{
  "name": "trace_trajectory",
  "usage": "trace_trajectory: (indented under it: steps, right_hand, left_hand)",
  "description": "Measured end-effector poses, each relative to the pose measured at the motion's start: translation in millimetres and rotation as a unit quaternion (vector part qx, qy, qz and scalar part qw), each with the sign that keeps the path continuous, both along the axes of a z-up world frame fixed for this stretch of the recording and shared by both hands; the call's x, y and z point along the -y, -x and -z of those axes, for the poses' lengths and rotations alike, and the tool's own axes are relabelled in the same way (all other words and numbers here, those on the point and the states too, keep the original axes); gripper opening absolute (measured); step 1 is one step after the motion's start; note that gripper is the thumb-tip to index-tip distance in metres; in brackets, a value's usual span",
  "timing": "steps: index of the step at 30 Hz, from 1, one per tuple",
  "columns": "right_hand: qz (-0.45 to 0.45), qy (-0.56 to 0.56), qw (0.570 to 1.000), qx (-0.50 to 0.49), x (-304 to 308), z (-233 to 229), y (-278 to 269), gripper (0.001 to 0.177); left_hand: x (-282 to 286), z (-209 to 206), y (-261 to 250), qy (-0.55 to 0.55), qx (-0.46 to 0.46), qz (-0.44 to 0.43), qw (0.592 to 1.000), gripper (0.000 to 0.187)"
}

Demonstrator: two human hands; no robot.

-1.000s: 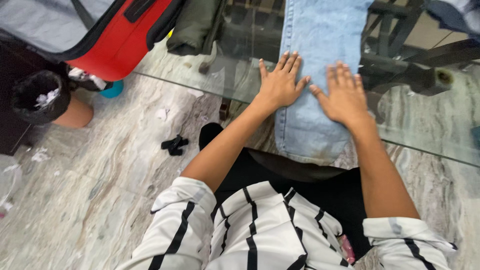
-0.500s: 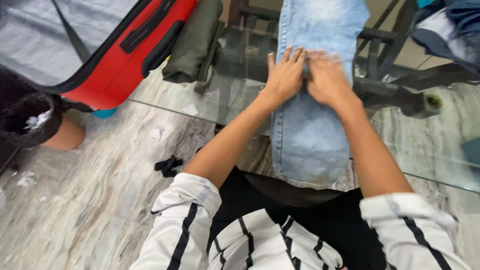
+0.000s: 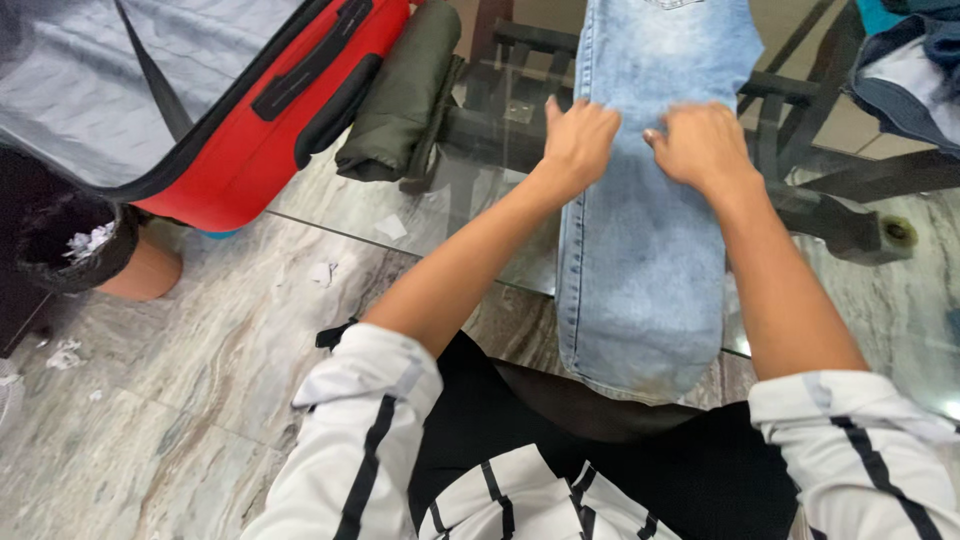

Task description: The person folds a pair of light blue jeans on a glass table, smoothing and aligning the fabric, then folds them into a compact bundle and places them into an open red suitcase. The person then picks up a pair of dark blue shorts and begins to smooth and fold them on the same table.

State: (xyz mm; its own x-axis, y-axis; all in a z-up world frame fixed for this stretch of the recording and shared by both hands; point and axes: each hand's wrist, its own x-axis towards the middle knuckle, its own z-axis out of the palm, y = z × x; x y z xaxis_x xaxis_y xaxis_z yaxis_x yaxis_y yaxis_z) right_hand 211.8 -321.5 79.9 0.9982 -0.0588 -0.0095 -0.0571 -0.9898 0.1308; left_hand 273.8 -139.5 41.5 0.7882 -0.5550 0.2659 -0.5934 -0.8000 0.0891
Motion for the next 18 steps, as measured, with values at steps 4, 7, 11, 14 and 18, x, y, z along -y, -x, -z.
trace_trajectory:
  steps: [4,7,11,14,18]
  right_hand:
    - [-0.208,-0.106,0.963,0.136,-1,21,-48,0.068]
    - [-0.103,-0.134,0.984,0.048,11,43,-53,0.072]
    - [0.007,-0.14,0.99,0.026,48,45,-47,0.082]
    - [0.094,-0.125,0.988,-0.009,80,42,-27,0.079]
    - [0.02,-0.085,0.995,0.057,110,32,16,0.06]
  left_hand:
    - [17,3,-37,0.046,-0.015,-0.008,0.999,0.047]
    - [14,21,-45,0.033,-0.068,0.007,0.997,0.054]
    - [5,33,-49,0.035,-0.1,-0.006,0.994,0.05]
    - [2,35,-43,0.05,-0.101,-0.014,0.994,0.048]
    - [-7,35,-24,0.087,-0.072,0.02,0.993,0.045]
